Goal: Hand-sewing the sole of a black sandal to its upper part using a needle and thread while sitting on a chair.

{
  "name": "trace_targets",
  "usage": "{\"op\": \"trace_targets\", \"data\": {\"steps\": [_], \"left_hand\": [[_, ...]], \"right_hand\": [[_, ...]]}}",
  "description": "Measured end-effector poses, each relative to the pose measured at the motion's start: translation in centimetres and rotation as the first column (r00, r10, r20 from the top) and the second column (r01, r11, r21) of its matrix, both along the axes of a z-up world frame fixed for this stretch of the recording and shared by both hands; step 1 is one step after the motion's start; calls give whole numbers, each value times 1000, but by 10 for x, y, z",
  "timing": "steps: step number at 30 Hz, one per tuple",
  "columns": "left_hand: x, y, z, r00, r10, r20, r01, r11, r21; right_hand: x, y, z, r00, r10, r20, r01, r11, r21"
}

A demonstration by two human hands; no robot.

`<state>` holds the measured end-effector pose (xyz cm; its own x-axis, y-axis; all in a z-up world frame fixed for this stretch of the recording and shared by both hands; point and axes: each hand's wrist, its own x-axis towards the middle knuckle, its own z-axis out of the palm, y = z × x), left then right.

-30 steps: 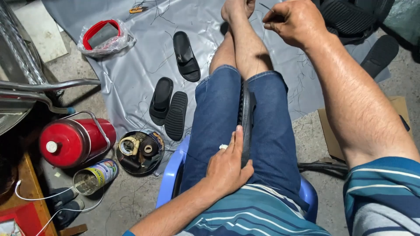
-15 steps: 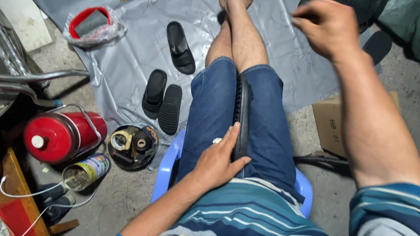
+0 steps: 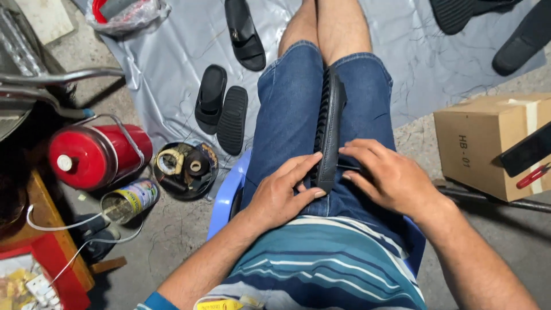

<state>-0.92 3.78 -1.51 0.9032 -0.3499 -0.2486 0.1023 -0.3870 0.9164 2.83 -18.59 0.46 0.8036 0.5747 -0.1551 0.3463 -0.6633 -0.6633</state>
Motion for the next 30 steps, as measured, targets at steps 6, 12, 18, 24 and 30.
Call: {"op": "trace_targets", "data": {"steps": [6, 12, 18, 24, 30], "left_hand": [[2, -5, -2, 1000, 11, 28, -11, 1000, 8], [5, -10, 3, 999, 12, 41, -12, 1000, 1], [-2, -9, 1, 1000, -14, 15, 12, 990, 140], [-8, -14, -6, 973, 22, 229, -42, 996, 84], [-11, -14, -8, 965, 40, 259, -58, 996, 62]], "right_hand": [[-15, -5, -19, 997, -16, -73, 6, 990, -138], [-26, -6, -13, 978, 20, -209, -6, 998, 66], [-10, -14, 23, 939, 10, -343, -21, 999, -31], [0, -18, 12, 954, 148, -259, -180, 978, -102], [5, -15, 6, 973, 183, -144, -207, 962, -179]]}}
